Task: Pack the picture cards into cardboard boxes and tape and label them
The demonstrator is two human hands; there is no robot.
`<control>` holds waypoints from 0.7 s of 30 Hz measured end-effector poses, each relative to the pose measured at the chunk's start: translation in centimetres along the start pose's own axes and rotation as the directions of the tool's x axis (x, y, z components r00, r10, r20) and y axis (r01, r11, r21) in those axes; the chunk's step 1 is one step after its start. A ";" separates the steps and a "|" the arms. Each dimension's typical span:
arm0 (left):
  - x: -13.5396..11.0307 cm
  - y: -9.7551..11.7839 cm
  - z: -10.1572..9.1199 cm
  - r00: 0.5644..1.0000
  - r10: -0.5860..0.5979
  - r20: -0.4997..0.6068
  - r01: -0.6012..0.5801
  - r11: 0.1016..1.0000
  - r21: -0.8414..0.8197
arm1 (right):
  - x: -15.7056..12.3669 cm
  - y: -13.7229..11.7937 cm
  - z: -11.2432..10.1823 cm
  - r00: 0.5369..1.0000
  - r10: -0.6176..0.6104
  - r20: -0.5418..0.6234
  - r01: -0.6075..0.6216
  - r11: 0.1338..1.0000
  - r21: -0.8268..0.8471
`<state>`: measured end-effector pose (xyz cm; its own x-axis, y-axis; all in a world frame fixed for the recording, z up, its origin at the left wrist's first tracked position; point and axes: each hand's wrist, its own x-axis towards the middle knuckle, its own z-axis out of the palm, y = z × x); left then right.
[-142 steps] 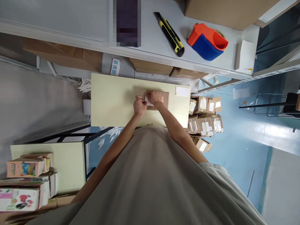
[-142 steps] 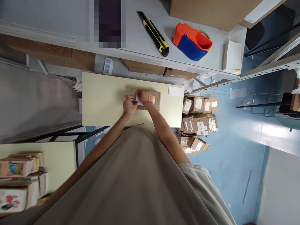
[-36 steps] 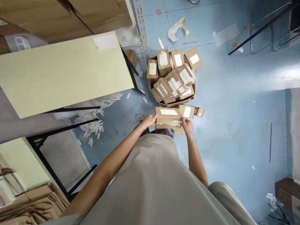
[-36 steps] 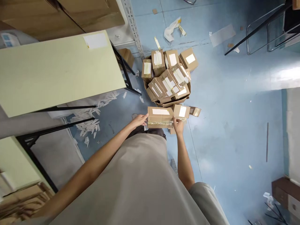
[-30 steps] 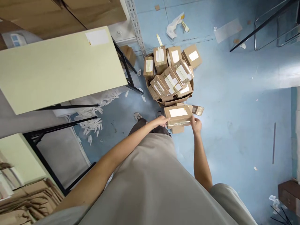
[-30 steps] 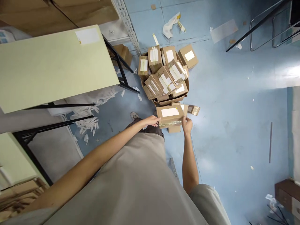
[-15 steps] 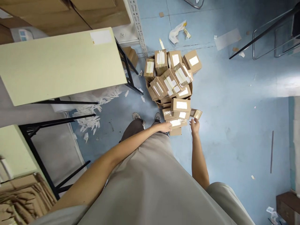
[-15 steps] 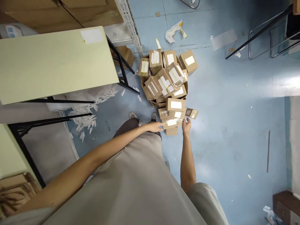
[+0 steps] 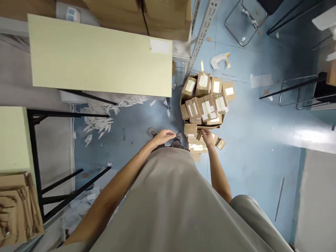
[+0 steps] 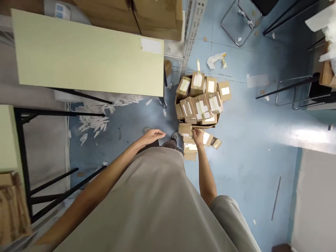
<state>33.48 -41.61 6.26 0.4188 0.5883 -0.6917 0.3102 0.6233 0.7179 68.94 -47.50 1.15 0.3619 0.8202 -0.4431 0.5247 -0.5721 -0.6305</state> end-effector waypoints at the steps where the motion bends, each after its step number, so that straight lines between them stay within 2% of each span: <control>1: -0.6 -0.3 -1.5 0.999 0.003 -0.034 -0.004 1.000 -0.030 | 0.5 -1.3 0.7 1.000 -0.002 0.015 0.002 1.000 -0.005; 5: -2.1 -1.2 -5.9 0.992 0.006 -0.123 -0.022 0.991 -0.132 | 1.9 -5.6 3.4 0.998 0.014 0.063 -0.014 1.000 -0.014; 7: -2.2 -1.6 -7.3 0.989 -0.011 -0.145 -0.013 0.986 -0.163 | 2.2 -6.8 4.7 0.996 0.018 0.084 -0.017 1.000 -0.019; 10: -2.1 -2.2 -8.2 0.983 -0.038 -0.178 0.006 0.984 -0.177 | 2.0 -7.5 6.3 0.989 0.003 0.147 0.002 0.999 -0.038; 15: -1.6 -3.4 -7.2 0.979 -0.085 -0.186 0.048 0.980 -0.195 | 0.9 -6.9 7.5 0.971 0.009 0.238 0.015 0.995 -0.100; 21: -0.6 -5.2 -3.4 0.975 -0.169 -0.142 0.135 0.967 -0.218 | -0.2 -4.2 7.0 0.935 0.083 0.344 -0.017 0.982 -0.188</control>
<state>28.69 -43.42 2.64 0.2348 0.5419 -0.8070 0.1706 0.7943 0.5831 61.30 -45.29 -0.54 0.1166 0.7183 -0.6859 0.6540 -0.5752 -0.4912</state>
